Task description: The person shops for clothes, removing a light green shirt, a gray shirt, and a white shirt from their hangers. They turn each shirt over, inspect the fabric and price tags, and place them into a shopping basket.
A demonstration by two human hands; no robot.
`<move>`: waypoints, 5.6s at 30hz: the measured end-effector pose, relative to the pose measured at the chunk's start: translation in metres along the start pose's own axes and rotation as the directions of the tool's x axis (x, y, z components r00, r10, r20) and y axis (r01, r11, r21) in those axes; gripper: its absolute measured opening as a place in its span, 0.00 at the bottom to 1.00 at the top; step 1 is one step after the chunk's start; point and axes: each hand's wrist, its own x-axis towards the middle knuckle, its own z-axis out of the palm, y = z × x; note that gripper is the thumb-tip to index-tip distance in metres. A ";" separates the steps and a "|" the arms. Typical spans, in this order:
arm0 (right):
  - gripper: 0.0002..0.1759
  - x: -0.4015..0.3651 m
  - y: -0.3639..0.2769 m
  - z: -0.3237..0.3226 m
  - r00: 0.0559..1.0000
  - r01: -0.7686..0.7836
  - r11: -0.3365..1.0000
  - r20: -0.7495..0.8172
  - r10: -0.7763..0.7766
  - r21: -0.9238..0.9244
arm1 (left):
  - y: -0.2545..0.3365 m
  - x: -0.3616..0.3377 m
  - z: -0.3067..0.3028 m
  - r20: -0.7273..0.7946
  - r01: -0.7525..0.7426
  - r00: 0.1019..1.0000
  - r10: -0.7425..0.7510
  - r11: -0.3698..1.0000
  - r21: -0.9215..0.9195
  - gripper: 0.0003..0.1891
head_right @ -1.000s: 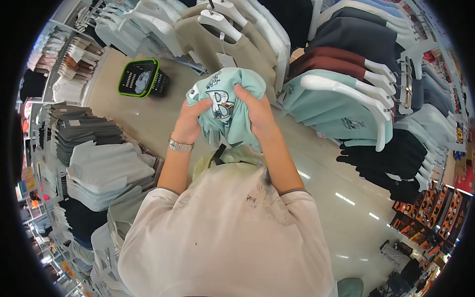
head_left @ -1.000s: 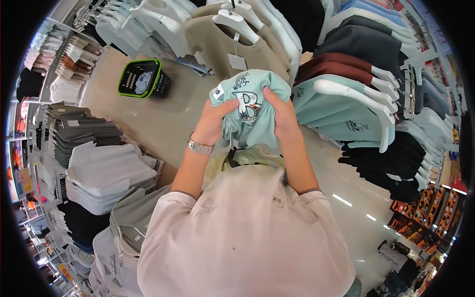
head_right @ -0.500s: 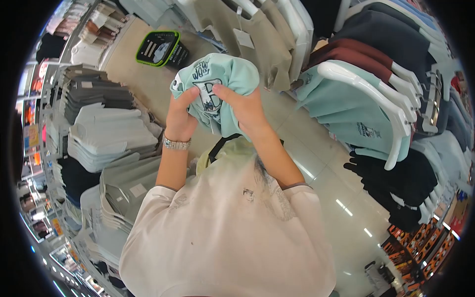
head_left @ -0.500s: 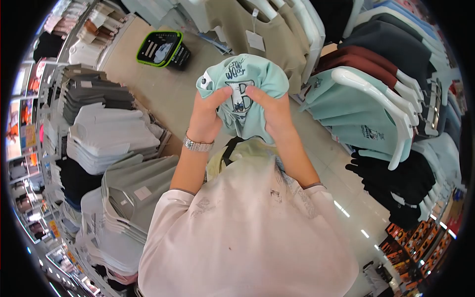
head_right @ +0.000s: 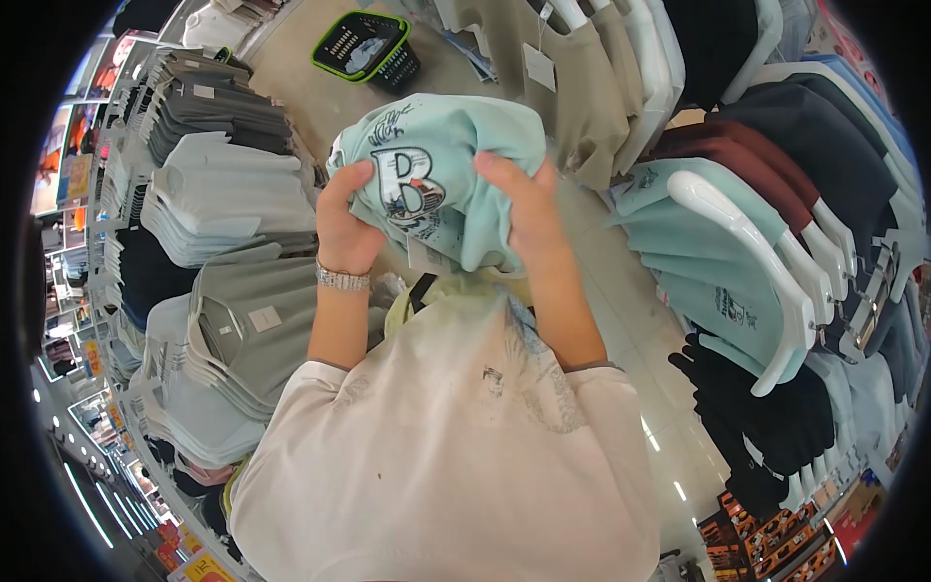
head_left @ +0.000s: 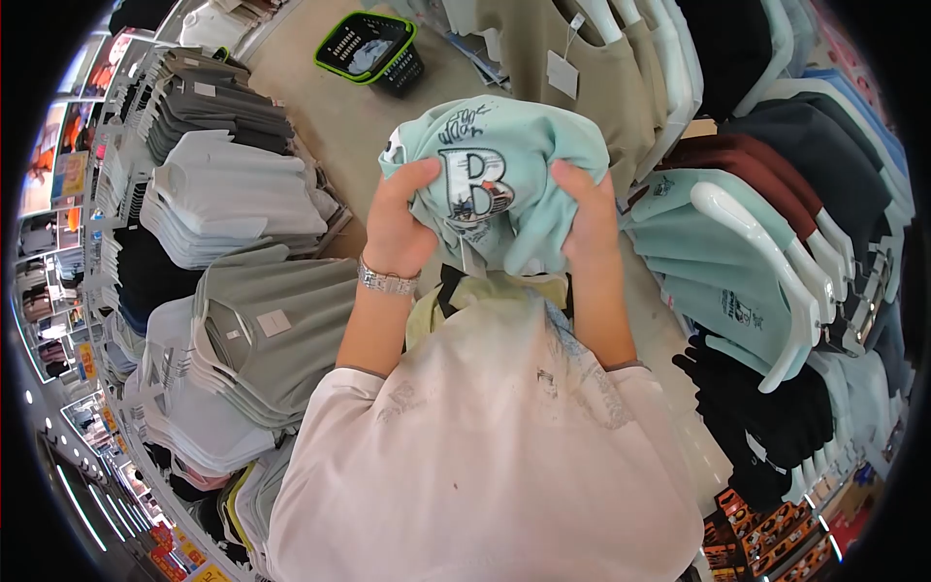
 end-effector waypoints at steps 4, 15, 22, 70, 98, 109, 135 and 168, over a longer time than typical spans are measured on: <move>0.17 0.018 -0.008 -0.016 1.000 -0.019 0.987 0.017 0.022 -0.158 | 0.017 0.003 -0.007 0.069 -0.002 0.998 0.007 0.997 -0.071 0.23; 0.12 0.056 -0.003 -0.004 0.999 -0.008 0.997 -0.037 0.006 -0.071 | 0.051 0.027 -0.041 0.117 0.013 0.993 -0.029 0.992 0.129 0.20; 0.11 0.085 0.002 0.005 0.972 -0.219 0.887 0.014 0.233 0.406 | 0.052 0.045 -0.065 0.402 -0.224 0.860 -0.315 0.476 0.851 0.27; 0.24 0.025 0.042 -0.023 0.910 -0.355 0.878 0.334 0.246 0.320 | 0.012 0.030 -0.065 0.238 0.284 0.931 -0.275 0.959 -0.003 0.25; 0.19 0.019 0.036 -0.011 0.993 -0.102 0.986 -0.048 0.109 0.130 | 0.021 0.004 -0.036 0.181 0.190 0.963 -0.197 0.980 0.056 0.19; 0.18 0.032 0.052 -0.017 0.969 -0.248 0.951 0.032 0.247 0.185 | 0.026 -0.005 -0.049 0.144 0.208 0.968 -0.208 0.978 0.015 0.19; 0.22 0.030 0.041 -0.023 0.970 -0.239 0.953 -0.006 0.244 0.187 | 0.021 0.002 -0.053 0.144 0.240 0.961 -0.234 0.970 -0.024 0.19; 0.18 0.226 0.104 0.110 0.986 0.059 0.993 -0.161 -0.043 0.098 | 0.176 0.167 -0.148 0.399 0.408 0.876 -0.272 0.857 -0.313 0.17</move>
